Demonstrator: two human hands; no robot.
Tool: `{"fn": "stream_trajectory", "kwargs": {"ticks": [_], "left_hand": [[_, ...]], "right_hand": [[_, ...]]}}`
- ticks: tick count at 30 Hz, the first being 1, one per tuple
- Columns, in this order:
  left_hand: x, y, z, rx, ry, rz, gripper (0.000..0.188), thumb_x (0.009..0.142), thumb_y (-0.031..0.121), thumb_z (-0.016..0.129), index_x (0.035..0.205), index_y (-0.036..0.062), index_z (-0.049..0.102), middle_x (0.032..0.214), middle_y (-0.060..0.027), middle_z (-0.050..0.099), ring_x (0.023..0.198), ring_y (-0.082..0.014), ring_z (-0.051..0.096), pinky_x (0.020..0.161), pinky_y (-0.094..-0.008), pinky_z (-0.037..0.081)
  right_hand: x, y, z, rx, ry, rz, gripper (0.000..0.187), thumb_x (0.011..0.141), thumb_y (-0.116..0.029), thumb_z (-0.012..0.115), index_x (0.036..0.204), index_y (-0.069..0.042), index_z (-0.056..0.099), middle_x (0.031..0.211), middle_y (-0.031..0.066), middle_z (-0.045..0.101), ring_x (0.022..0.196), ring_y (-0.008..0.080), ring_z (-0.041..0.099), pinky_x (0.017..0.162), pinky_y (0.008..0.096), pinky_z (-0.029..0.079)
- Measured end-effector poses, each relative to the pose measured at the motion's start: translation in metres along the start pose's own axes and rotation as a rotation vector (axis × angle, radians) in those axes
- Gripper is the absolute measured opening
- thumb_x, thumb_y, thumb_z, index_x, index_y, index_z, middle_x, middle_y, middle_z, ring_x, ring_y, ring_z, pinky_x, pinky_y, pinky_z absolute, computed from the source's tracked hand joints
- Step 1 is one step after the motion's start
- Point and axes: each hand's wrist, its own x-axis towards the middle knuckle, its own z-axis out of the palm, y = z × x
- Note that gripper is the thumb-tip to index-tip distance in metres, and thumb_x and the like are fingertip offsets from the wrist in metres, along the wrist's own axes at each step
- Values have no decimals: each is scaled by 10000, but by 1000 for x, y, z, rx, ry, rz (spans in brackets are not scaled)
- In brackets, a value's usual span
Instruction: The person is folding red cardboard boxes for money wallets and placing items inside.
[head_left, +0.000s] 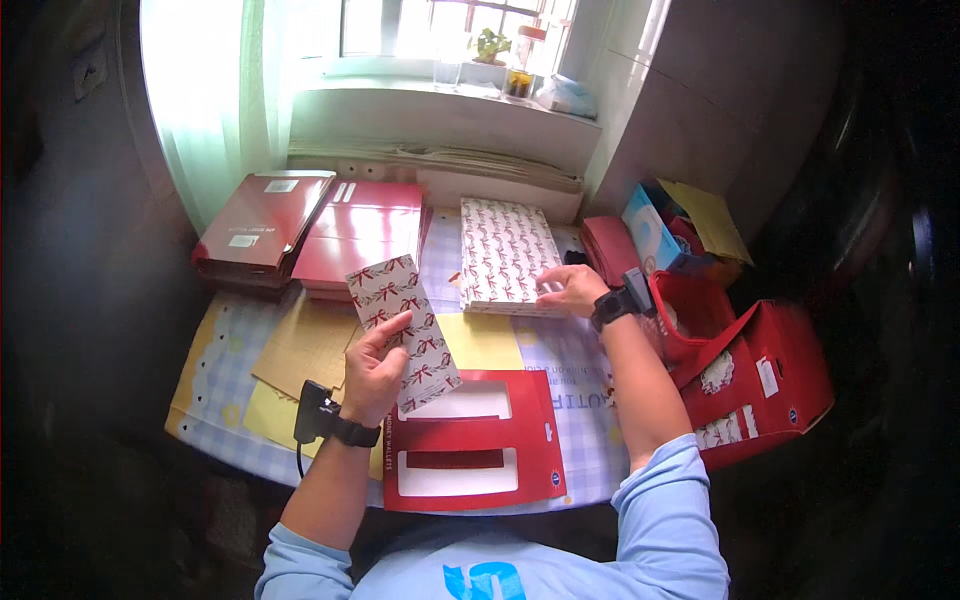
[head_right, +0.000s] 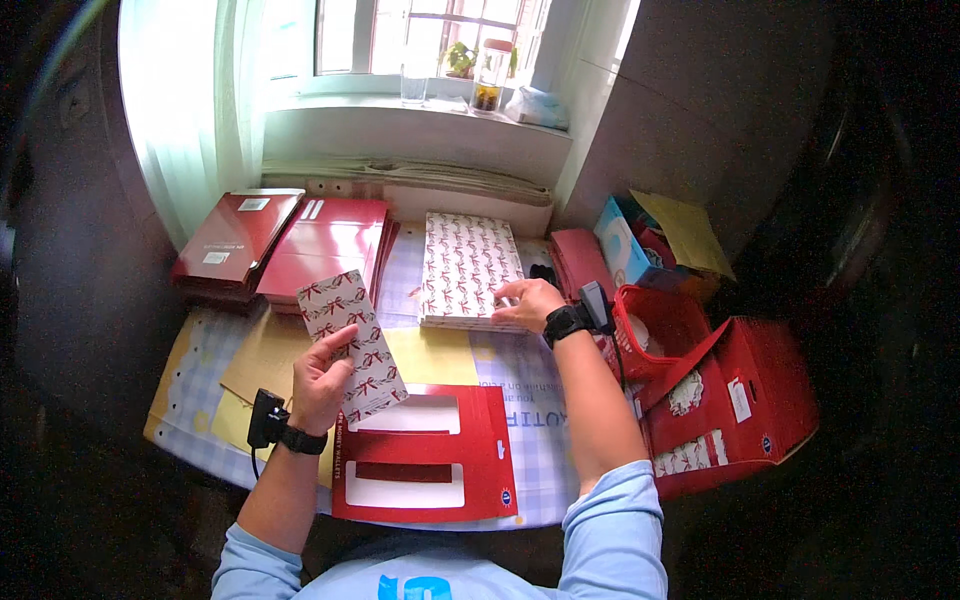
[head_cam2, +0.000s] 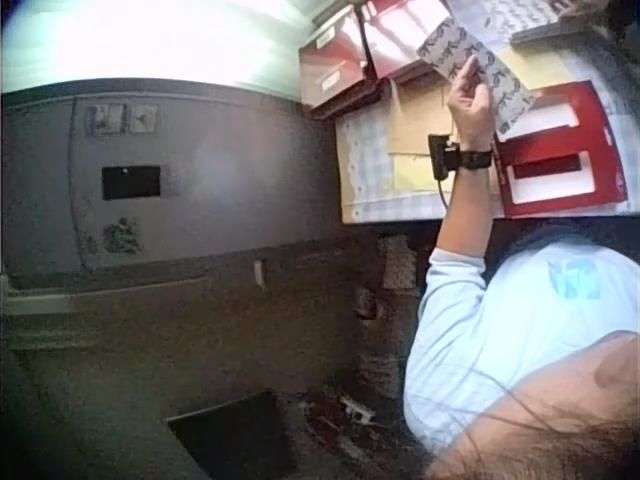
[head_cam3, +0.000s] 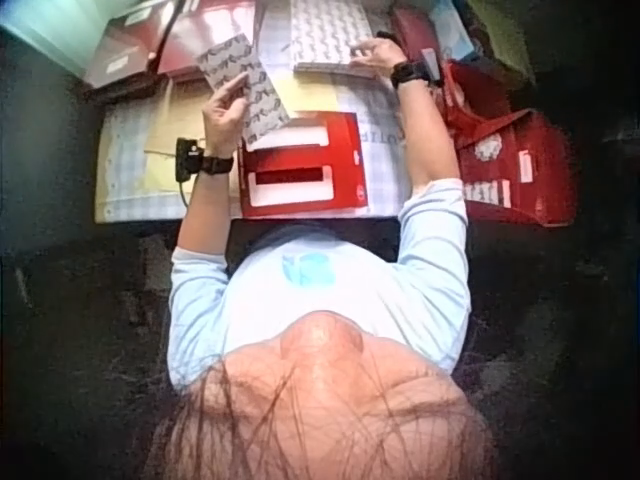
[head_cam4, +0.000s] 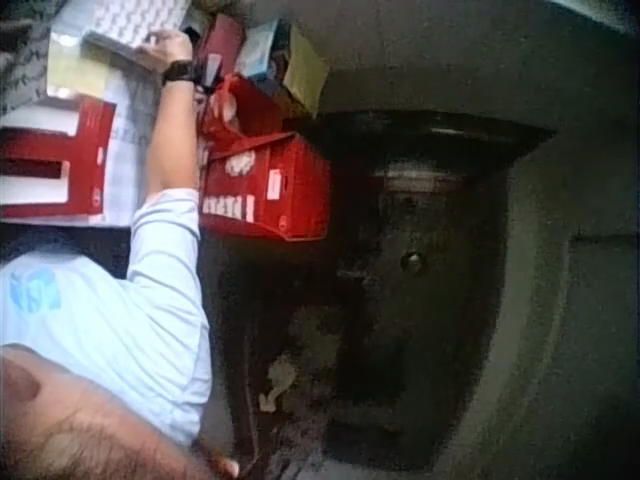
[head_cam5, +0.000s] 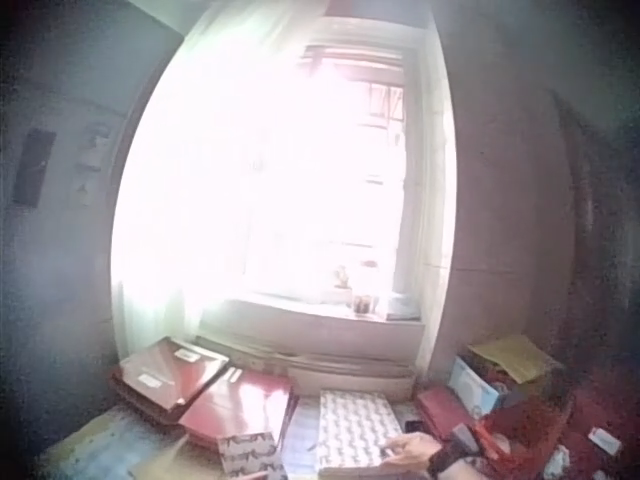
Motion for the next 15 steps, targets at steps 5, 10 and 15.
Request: {"fn": "stream_trajectory", "kwargs": {"ticks": [5, 10, 15], "left_hand": [[0, 5, 2, 0, -11, -33, 415, 822, -83, 475, 1226, -54, 566, 1134, -123, 630, 1000, -138, 608, 888, -248, 473], [0, 2, 1, 112, -12, -20, 410, 827, -74, 478, 1227, -53, 564, 1133, -124, 633, 1005, -136, 607, 889, -249, 475], [0, 1, 2, 30, -25, -24, 406, 831, -76, 488, 1228, -52, 564, 1135, -126, 632, 1014, -136, 605, 893, -249, 472]], "right_hand": [[-1, -6, -3, -30, 4, 61, 508, 707, -355, 803, 1121, -90, 675, 1173, 135, 643, 1097, 252, 603, 943, 316, 460], [-7, -18, -6, -90, -10, 40, 537, 722, -392, 782, 1166, -118, 654, 1154, 152, 647, 1066, 278, 617, 926, 333, 472], [-6, -7, -1, -8, 23, 45, 494, 764, -306, 777, 1177, -71, 643, 1099, 127, 679, 997, 188, 640, 883, 297, 475]]}}
